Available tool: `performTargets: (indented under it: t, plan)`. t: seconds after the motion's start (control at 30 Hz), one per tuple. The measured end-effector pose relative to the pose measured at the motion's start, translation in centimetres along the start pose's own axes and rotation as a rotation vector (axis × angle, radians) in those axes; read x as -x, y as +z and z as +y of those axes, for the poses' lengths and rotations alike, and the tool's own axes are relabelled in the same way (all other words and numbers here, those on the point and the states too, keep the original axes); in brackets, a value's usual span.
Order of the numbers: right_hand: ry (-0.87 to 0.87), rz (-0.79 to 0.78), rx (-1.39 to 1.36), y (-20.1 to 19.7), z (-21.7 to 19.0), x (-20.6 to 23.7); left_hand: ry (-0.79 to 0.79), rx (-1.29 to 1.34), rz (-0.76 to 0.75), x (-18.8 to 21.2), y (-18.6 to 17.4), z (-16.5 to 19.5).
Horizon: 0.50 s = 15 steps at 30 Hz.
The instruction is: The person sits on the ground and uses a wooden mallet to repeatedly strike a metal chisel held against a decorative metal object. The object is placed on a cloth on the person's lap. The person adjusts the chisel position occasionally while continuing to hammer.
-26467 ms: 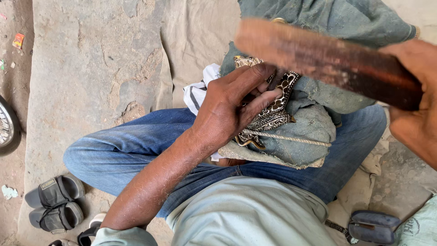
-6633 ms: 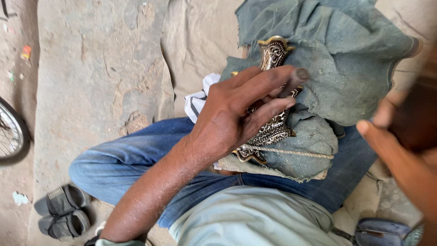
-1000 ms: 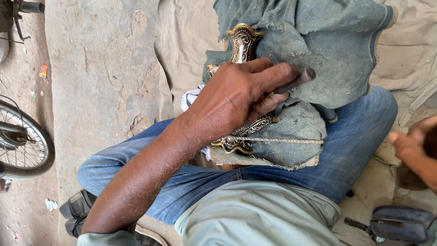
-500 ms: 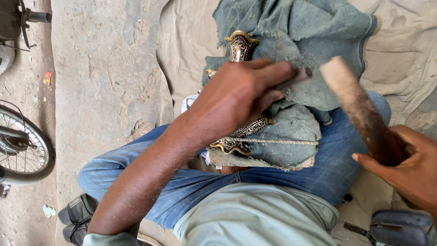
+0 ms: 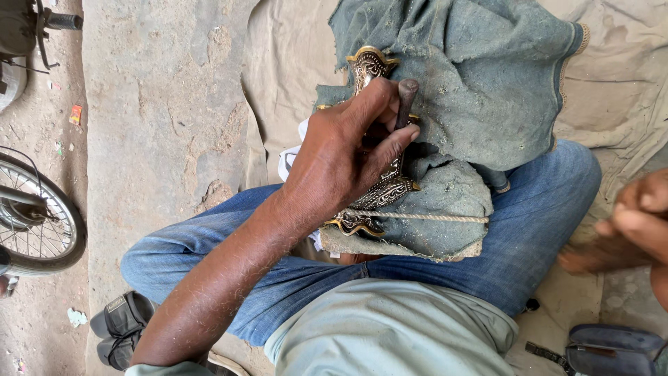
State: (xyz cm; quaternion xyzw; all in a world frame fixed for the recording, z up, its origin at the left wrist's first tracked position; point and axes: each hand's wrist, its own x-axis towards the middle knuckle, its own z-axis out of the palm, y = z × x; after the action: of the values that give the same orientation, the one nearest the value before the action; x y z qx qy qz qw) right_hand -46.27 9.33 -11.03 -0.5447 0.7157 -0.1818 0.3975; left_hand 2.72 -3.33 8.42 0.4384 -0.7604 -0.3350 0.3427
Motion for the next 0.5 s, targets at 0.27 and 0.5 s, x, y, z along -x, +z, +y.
performTargets:
  t: [0.27,0.5]
  plan:
    - [0.028,-0.109,0.445,-2.1,-3.3,-5.8,0.045,-0.028,0.007,0.8,0.6,-0.5]
    - [0.002,-0.126,0.525,-2.5,-6.4,-8.5,0.093,-0.035,-0.001,0.7,0.6,-0.4]
